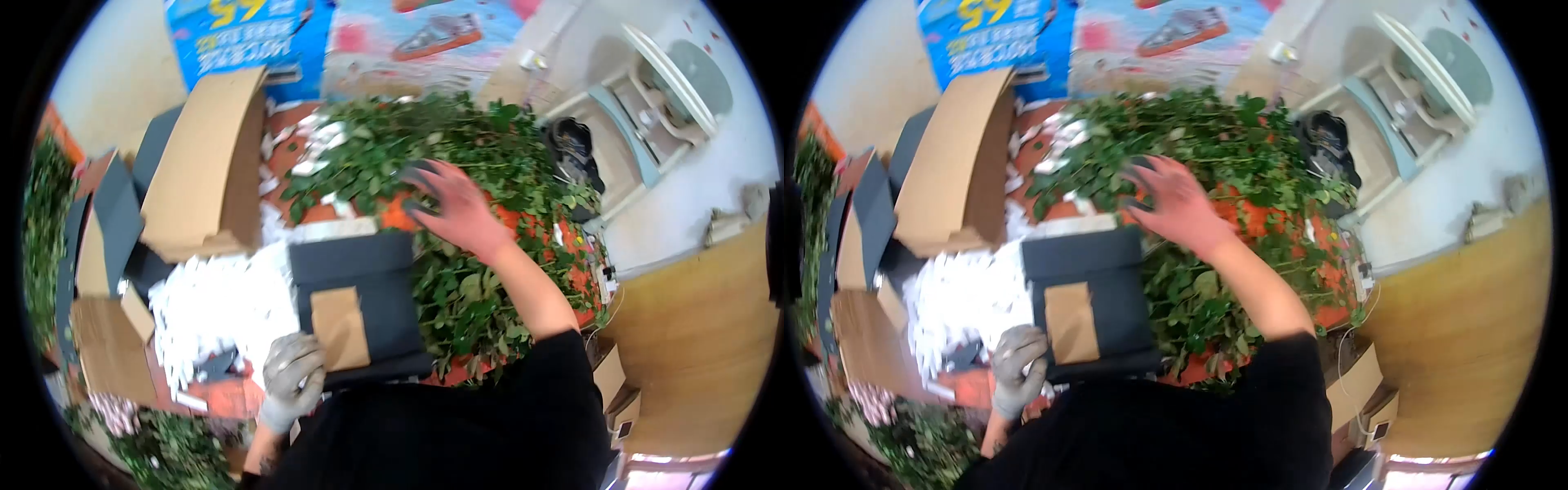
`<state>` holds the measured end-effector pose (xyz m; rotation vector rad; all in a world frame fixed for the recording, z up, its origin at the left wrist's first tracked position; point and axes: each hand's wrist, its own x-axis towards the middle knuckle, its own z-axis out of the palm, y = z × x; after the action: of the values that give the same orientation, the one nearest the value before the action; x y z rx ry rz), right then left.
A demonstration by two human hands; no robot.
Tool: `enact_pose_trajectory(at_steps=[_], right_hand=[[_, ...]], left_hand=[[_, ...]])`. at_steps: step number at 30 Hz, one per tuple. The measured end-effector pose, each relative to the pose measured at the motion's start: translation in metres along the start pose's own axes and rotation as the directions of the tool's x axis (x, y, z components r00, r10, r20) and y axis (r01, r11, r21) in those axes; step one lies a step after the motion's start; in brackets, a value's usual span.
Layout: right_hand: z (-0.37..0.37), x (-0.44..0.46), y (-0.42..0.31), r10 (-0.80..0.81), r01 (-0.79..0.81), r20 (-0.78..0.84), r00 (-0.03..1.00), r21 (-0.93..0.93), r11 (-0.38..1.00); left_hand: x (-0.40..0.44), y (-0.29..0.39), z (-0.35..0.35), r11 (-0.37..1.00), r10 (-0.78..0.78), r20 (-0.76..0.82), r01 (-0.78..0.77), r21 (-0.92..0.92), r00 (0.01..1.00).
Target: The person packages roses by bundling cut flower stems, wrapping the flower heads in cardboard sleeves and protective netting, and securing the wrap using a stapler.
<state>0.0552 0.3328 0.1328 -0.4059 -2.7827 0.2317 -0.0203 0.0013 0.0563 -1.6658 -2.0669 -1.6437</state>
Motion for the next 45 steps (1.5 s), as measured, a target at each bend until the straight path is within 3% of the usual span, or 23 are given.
enact_pose_trajectory(at_steps=[3,4,6,7,9,13,15,16,17,18,20,24,26,28,30,32,34,36,38,40,42,44,45], right_hand=[[-0.007,-0.076,-0.025,0.086,-0.107,0.081,0.993,0.303,0.947],[-0.023,-0.095,-0.058,0.300,-0.315,0.100,0.949,0.378,0.871],[-0.039,-0.147,-0.062,0.196,-0.163,-0.027,0.980,0.448,0.879],[-0.048,-0.163,-0.074,0.167,-0.147,-0.043,0.985,0.304,0.941],[-0.051,-0.188,-0.124,0.258,-0.220,-0.100,0.961,0.292,0.931],[-0.037,-0.236,-0.158,0.154,-0.104,-0.057,0.986,0.509,0.854],[-0.009,-0.218,-0.172,0.067,-0.077,0.045,0.997,0.778,0.623],[0.007,-0.220,-0.190,0.162,-0.198,0.129,0.978,0.814,0.545],[0.022,-0.225,-0.200,0.237,-0.317,0.230,0.944,0.832,0.455],[0.038,-0.228,-0.183,-0.119,-0.111,0.207,0.971,0.834,0.541],[0.058,-0.237,-0.188,-0.409,0.198,0.093,0.908,0.765,0.613],[0.101,-0.255,-0.200,-0.666,0.191,0.113,0.737,0.911,0.367],[0.108,-0.270,-0.211,-0.613,0.033,0.275,0.741,0.896,0.442],[0.119,-0.284,-0.213,-0.608,-0.033,0.341,0.717,0.888,0.459],[0.130,-0.291,-0.225,-0.575,-0.184,0.463,0.675,0.860,0.476],[0.132,-0.291,-0.249,-0.585,-0.157,0.444,0.679,0.866,0.474],[0.131,-0.285,-0.284,-0.638,-0.185,0.549,0.540,0.817,0.546],[0.135,-0.280,-0.324,-0.619,-0.098,0.530,0.580,0.799,0.593],[0.150,-0.273,-0.370,-0.743,-0.173,0.561,0.365,0.825,0.538],[0.186,-0.285,-0.413,-0.728,-0.183,0.567,0.385,0.820,0.542],[0.218,-0.295,-0.460,-0.702,-0.204,0.586,0.405,0.806,0.555],[0.248,-0.295,-0.523,-0.844,-0.040,0.467,0.264,0.879,0.475],[0.271,-0.297,-0.552,-0.840,-0.028,0.472,0.268,0.875,0.482]], left_hand=[[-0.041,-0.015,-0.019,0.968,0.097,0.125,-0.064,-0.243,0.987],[-0.050,-0.016,-0.020,0.894,0.173,0.104,-0.111,-0.435,0.979],[-0.057,-0.018,-0.027,0.830,0.291,0.082,-0.208,-0.518,0.953],[-0.073,-0.013,-0.024,0.830,0.274,0.113,-0.175,-0.530,0.955],[-0.103,-0.013,-0.033,0.859,0.205,0.090,-0.135,-0.494,0.975],[-0.165,0.010,-0.050,0.895,-0.013,0.115,0.063,-0.442,0.993],[-0.181,0.007,-0.046,0.903,-0.240,0.183,0.289,-0.317,0.953],[-0.199,0.009,-0.042,0.914,-0.310,0.174,0.344,-0.216,0.935],[-0.214,0.018,-0.040,0.831,-0.507,0.199,0.537,-0.143,0.838],[-0.233,0.030,-0.036,0.694,-0.692,0.201,0.716,-0.077,0.693],[-0.287,0.046,-0.026,0.530,-0.846,0.146,0.835,0.145,0.512],[-0.432,0.093,-0.006,0.114,-0.961,-0.236,0.983,0.146,0.147],[-0.510,0.119,0.004,-0.152,-0.929,-0.347,0.987,0.052,-0.125],[-0.569,0.153,0.015,-0.400,-0.856,-0.309,0.909,-0.114,-0.415],[-0.626,0.180,0.033,-0.566,-0.805,-0.162,0.820,-0.083,-0.571],[-0.676,0.194,0.055,-0.693,-0.720,0.138,0.696,-0.185,-0.680],[-0.655,0.210,0.053,-0.685,-0.725,0.092,0.699,-0.208,-0.683],[-0.669,0.202,0.061,-0.584,-0.810,0.019,0.804,-0.110,-0.586],[-0.714,0.183,0.069,-0.448,-0.891,0.031,0.888,0.107,-0.453],[-0.709,0.197,0.036,-0.434,-0.890,0.018,0.858,0.275,-0.455],[-0.679,0.222,-0.017,-0.475,-0.875,-0.020,0.865,-0.162,-0.484],[-0.719,0.221,-0.026,-0.490,-0.785,0.086,0.531,-0.691,-0.613],[-0.745,0.214,-0.029,-0.483,-0.794,0.090,0.534,-0.694,-0.602]])
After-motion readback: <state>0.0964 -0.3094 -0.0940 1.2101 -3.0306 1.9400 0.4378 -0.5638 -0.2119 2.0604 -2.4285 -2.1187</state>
